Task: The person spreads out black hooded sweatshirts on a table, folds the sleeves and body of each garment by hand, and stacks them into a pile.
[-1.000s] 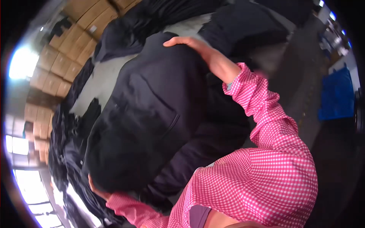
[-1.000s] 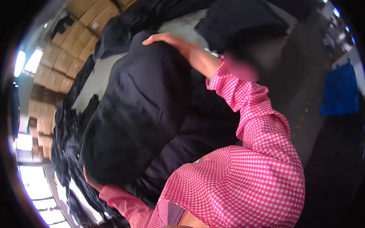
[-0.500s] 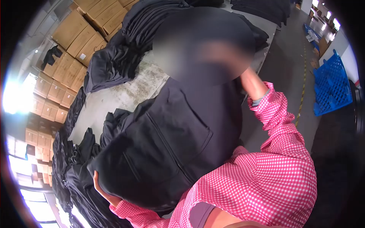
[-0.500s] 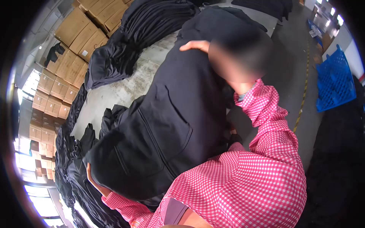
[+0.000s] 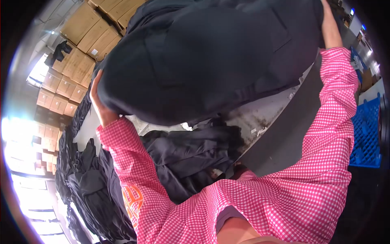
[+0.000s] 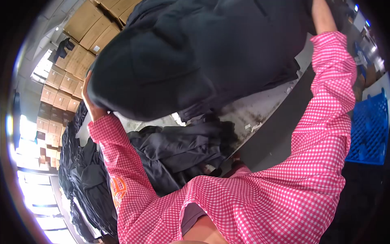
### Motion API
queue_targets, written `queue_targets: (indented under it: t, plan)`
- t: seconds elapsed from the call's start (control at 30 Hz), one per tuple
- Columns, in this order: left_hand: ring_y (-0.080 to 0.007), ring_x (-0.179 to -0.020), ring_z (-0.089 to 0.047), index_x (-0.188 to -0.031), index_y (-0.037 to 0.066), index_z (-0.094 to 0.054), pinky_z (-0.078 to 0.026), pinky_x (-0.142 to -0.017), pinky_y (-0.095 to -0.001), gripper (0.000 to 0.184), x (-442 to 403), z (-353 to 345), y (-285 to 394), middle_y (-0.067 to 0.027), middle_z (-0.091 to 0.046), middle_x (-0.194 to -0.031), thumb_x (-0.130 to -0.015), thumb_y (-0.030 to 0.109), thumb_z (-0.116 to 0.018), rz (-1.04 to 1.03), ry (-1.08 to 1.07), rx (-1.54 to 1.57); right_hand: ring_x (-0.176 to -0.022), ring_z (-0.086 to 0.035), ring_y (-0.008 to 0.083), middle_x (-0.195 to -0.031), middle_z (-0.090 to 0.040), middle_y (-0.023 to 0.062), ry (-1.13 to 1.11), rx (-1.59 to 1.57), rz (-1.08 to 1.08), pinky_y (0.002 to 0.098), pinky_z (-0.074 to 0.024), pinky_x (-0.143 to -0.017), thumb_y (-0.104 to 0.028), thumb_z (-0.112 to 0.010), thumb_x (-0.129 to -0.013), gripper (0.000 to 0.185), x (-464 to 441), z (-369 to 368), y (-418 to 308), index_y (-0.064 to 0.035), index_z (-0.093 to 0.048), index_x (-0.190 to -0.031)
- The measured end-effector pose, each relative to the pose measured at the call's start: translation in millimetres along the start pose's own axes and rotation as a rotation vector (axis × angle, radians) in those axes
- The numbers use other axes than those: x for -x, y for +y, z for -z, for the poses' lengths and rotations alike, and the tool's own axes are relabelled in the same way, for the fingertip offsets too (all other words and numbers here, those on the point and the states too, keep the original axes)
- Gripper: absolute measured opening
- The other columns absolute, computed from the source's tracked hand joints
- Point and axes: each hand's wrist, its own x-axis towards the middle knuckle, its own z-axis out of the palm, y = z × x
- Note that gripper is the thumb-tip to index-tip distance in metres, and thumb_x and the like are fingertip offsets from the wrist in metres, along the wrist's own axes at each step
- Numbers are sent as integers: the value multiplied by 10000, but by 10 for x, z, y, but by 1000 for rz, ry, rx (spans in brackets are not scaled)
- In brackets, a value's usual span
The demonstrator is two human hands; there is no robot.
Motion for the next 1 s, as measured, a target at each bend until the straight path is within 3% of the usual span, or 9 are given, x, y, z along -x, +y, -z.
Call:
queue_targets:
  t: [0.07,0.13,0.17,0.27,0.37,0.53,0.73,0.87,1.0]
  plan:
    - [-183,-1038,-588,-1134,-20,-604,-428,-952,-284,296,-44,-94,-210,-117,-637,-1115,-880,105,-518,91,17,77,-1193,-453,214,-1291,-496,111,-17,-16,-59,307,-261,-1087,-144,-285,-933,384,218,393,680,-90,-527,-1227]
    - [-201,-995,-595,-1103,-25,-613,-428,-926,-273,291,-44,24,-757,-105,-648,-1068,-850,111,-566,-678,-277,-1035,-1132,-490,242,-1237,-525,134,-142,124,-207,326,-308,-1029,-204,-350,-911,388,736,451,1122,-48,-513,-1227]
    - [-201,-995,-595,-1103,-25,-613,-428,-926,-273,291,-66,106,-1084,-105,-648,-1068,-850,111,-566,-666,-266,-1046,-1102,-508,256,-1209,-539,145,-200,199,-285,336,-332,-999,-234,-383,-900,406,935,445,1401,-27,-507,-1227]
    - [-218,-985,-598,-1121,-13,-606,-445,-881,-283,412,32,398,-1999,-120,-612,-1138,-828,269,-665,658,126,-136,-1010,-563,297,-1127,-582,179,-383,428,-509,365,-402,-912,-323,-480,-867,508,1570,311,2038,37,-487,-1226]
    - [-207,-936,-622,-1234,-17,-508,-477,-825,-259,533,418,936,-2577,-129,-600,-1160,-836,294,-676,867,-37,-241,-919,-617,339,-1045,-624,213,-568,687,-703,394,-473,-824,-413,-577,-834,654,1903,-249,2172,100,-467,-1225]
    - [-213,-950,-615,-1290,-40,-426,-481,-817,-254,581,950,794,-2259,-156,-584,-1156,-859,274,-655,656,-75,-704,-1168,-506,320,-1274,-518,148,-613,263,-394,397,-419,-939,-509,-492,-880,636,1512,-1931,1076,-109,-399,-1365]
    - [-192,-820,-614,-1262,-68,-412,-505,-696,-237,574,1634,849,-2147,-192,-594,-1037,-842,226,-670,428,-4,-721,-1242,-435,321,-1391,-427,19,-960,457,-539,530,-357,-972,-641,-304,-886,575,1501,-3298,1044,-362,-342,-1387]
    - [-119,-617,-535,-1229,-32,-440,-444,-549,-213,452,2041,543,-2183,-104,-583,-848,-882,203,-611,467,79,-535,-1235,-460,219,-1358,-483,1,-901,-2,-715,334,-334,-1030,-516,-350,-936,534,1586,-2826,1704,-190,-474,-1339]
    - [-113,-598,-529,-1155,-30,-510,-436,-546,-218,353,2906,962,-1964,-73,-586,-814,-878,172,-596,296,245,-747,-1197,-483,237,-1332,-496,32,-1002,-36,-377,338,-359,-999,-432,-379,-927,496,1372,-2756,187,-162,-467,-1333]
